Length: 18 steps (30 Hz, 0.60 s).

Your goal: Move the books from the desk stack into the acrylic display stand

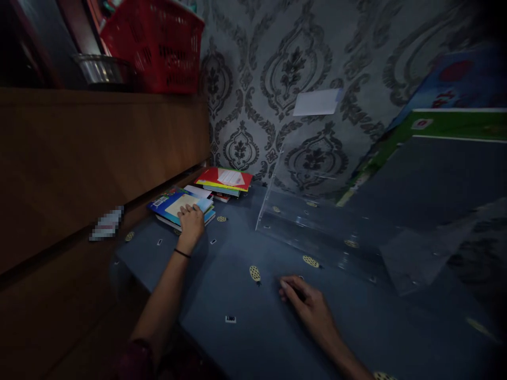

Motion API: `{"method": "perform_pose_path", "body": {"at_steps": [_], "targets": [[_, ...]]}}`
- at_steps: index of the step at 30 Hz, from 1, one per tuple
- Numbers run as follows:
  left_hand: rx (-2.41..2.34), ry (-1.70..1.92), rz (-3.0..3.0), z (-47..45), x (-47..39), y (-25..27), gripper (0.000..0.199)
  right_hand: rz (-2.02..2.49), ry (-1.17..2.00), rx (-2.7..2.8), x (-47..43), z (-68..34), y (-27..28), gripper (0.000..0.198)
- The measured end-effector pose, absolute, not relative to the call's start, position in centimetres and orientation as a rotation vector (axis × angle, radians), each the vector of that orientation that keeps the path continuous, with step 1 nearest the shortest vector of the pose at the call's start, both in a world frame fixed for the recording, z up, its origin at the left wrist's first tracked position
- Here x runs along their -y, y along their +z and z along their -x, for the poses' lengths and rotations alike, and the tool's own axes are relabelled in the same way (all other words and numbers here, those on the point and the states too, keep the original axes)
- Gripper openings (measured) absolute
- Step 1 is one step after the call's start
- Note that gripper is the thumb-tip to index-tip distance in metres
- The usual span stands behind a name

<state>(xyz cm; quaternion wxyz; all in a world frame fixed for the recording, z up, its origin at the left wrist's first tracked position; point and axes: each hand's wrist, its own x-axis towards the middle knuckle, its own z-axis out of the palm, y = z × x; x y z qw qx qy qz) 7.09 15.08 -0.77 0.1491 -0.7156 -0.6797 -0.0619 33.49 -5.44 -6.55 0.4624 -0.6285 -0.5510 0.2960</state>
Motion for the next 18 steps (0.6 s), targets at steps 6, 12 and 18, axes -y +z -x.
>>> {"method": "perform_pose_path", "body": {"at_steps": [6,12,18], "targets": [[1.843,-0.119,2.195,-7.8,-14.4,0.2,0.044,1.531,0.725,1.340,5.5,-33.2,-6.3,0.060],[1.765,-0.100,2.259,-8.3,-12.3,0.0,0.048,1.529,0.713,1.358,5.4,-33.3,-6.6,0.060],[1.496,-0.171,2.312,-9.9,-7.0,-2.1,0.047,1.524,0.684,1.388,5.4,-33.6,-7.2,0.057]]}}
